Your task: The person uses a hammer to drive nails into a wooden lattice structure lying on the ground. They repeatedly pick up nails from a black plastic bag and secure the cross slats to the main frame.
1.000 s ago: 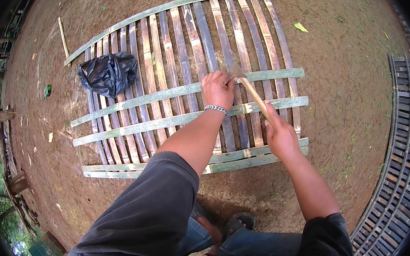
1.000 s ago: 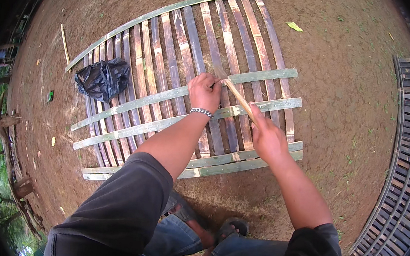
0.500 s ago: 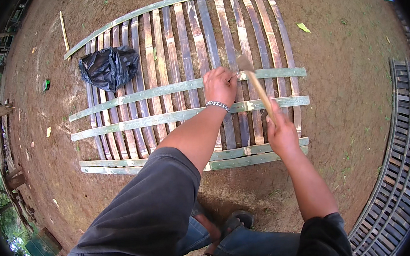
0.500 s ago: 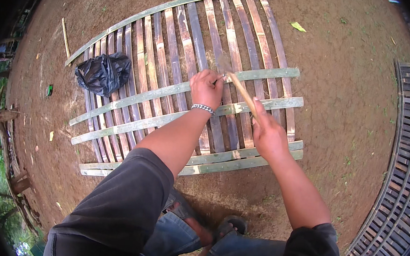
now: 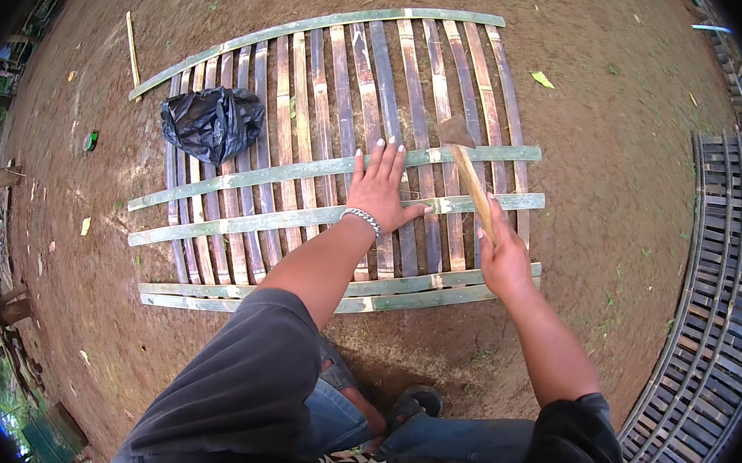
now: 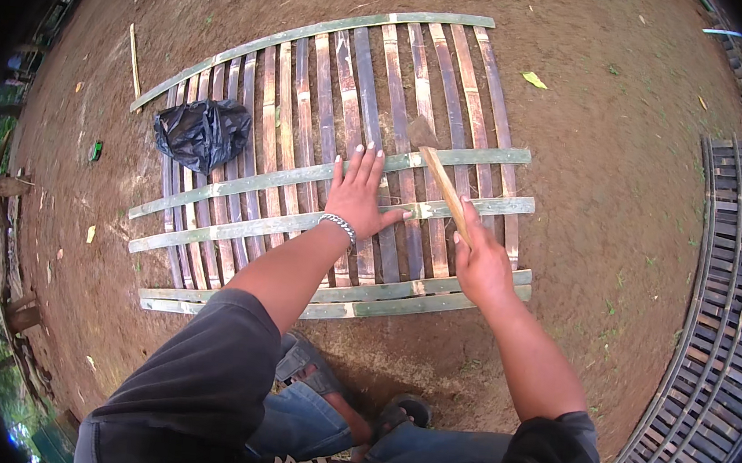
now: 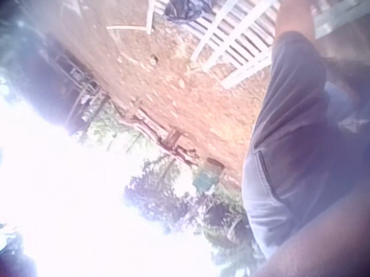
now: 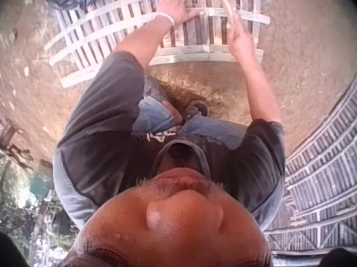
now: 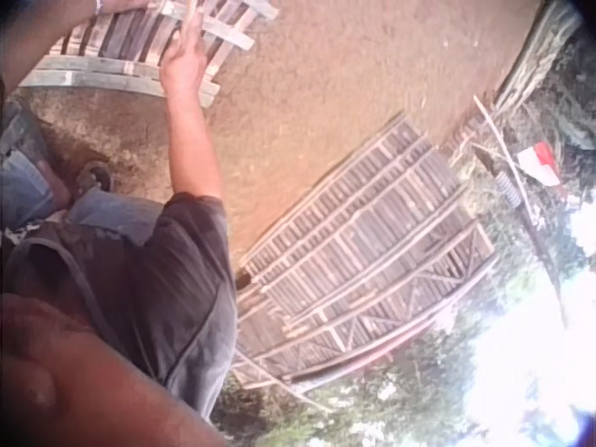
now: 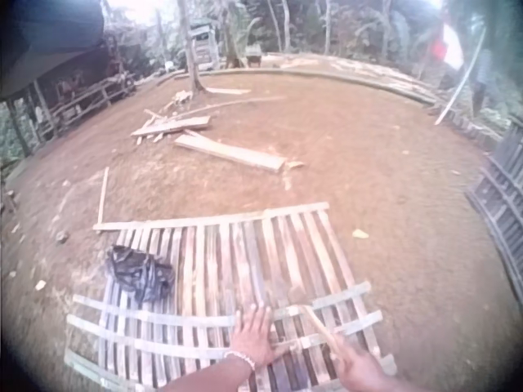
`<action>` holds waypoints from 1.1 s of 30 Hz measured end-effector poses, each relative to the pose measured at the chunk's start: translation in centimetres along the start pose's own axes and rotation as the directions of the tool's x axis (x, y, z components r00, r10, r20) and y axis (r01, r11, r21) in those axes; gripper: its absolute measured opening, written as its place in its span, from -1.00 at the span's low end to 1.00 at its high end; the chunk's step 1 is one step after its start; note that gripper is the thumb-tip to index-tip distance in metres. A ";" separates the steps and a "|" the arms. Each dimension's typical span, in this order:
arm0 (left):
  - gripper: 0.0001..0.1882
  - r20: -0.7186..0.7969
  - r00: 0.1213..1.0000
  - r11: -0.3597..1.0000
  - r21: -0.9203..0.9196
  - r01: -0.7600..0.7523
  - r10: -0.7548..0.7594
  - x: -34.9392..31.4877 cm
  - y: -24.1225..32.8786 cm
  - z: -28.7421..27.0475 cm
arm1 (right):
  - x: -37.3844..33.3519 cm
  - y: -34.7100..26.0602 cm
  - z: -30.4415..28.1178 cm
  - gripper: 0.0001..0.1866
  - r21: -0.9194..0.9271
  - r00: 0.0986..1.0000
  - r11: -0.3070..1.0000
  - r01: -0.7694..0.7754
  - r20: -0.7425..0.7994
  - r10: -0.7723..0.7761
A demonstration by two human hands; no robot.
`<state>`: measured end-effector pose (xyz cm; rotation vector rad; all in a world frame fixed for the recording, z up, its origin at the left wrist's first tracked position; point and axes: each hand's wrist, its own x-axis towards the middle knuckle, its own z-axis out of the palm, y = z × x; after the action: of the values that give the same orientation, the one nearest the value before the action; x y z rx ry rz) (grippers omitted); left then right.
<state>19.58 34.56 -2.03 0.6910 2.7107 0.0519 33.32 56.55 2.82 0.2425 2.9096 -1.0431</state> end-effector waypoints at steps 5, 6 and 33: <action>0.26 -0.031 0.999 1.000 0.020 -0.011 0.012 -0.1 -0.5 0.7 | 0.8 1.0 1.6 -0.26 -0.152 0.975 0.985 -0.085 0.189 0.113; 0.26 -0.031 0.999 1.000 0.011 -0.011 0.011 -0.1 -0.6 0.9 | 0.7 1.1 1.7 -0.26 -0.118 0.989 0.992 -0.055 0.133 0.070; 0.25 -0.036 0.999 1.000 -0.006 -0.008 0.007 0.3 -0.2 1.1 | 0.4 4.0 3.8 -0.34 0.182 0.935 0.947 0.264 -0.288 -0.205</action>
<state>19.67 34.48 -3.20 0.7050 2.7414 0.0749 33.53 57.28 -2.64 0.0388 3.1183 -1.4805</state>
